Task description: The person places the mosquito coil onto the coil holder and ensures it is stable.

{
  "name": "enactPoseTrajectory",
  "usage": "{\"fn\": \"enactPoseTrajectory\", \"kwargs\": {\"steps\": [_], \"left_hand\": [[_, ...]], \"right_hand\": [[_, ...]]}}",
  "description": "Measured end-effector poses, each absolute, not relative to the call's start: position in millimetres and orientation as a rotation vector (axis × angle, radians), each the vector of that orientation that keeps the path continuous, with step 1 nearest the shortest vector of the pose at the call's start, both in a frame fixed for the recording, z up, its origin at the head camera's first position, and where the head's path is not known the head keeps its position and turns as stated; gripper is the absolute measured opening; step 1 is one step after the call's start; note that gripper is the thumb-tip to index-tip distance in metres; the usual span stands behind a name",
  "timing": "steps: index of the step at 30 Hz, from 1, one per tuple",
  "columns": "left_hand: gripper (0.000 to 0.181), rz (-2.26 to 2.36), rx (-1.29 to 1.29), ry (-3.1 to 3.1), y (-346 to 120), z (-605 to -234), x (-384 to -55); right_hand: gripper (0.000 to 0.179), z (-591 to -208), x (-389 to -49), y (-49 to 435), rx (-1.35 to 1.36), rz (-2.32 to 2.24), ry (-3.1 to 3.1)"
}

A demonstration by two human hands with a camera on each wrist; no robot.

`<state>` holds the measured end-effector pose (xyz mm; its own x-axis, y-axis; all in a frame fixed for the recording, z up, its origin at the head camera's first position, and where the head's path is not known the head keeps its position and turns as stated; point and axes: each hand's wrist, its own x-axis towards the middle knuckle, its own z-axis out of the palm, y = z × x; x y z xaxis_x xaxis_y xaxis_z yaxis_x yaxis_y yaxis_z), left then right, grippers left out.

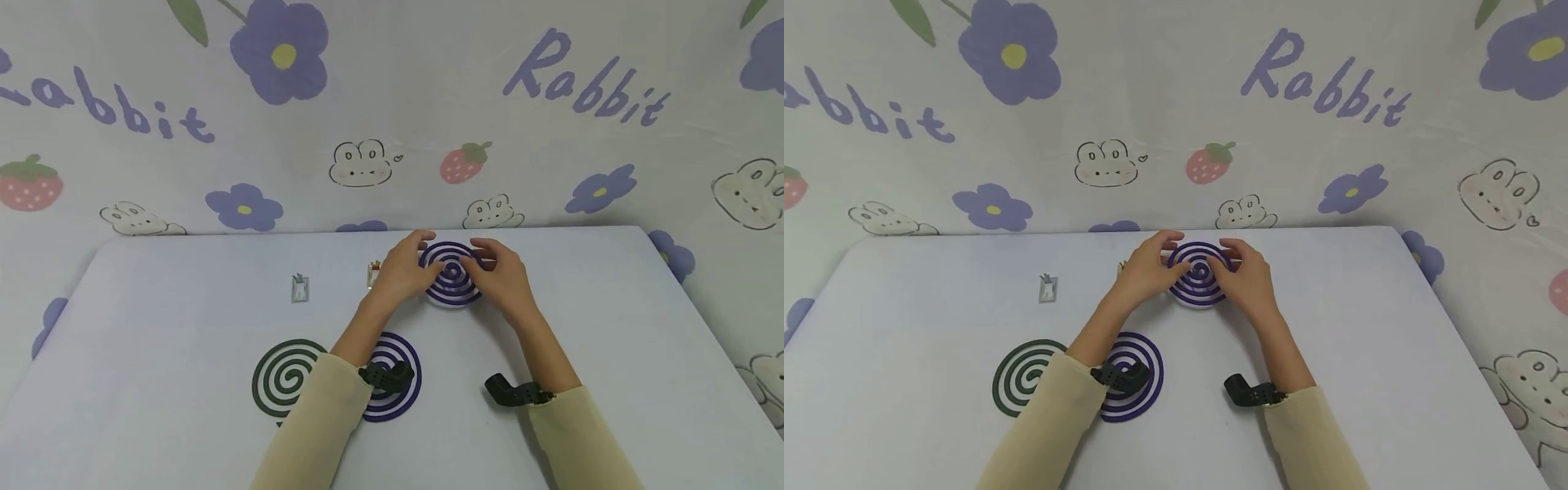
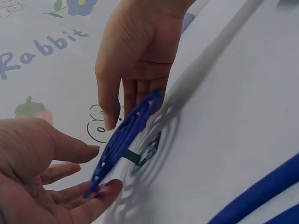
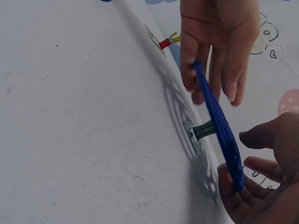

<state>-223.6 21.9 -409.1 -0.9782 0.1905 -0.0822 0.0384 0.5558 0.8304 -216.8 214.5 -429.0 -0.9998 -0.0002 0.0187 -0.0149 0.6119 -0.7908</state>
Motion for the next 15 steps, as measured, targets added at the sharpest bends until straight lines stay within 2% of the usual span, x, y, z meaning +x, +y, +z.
{"fn": "enactPoseTrajectory", "kwargs": {"steps": [15], "left_hand": [[0.047, 1.558, 0.196, 2.617, 34.6, -428.9, -228.5]], "right_hand": [[0.044, -426.5, -211.9, 222.1, -0.111, 1.431, -2.755]]}}
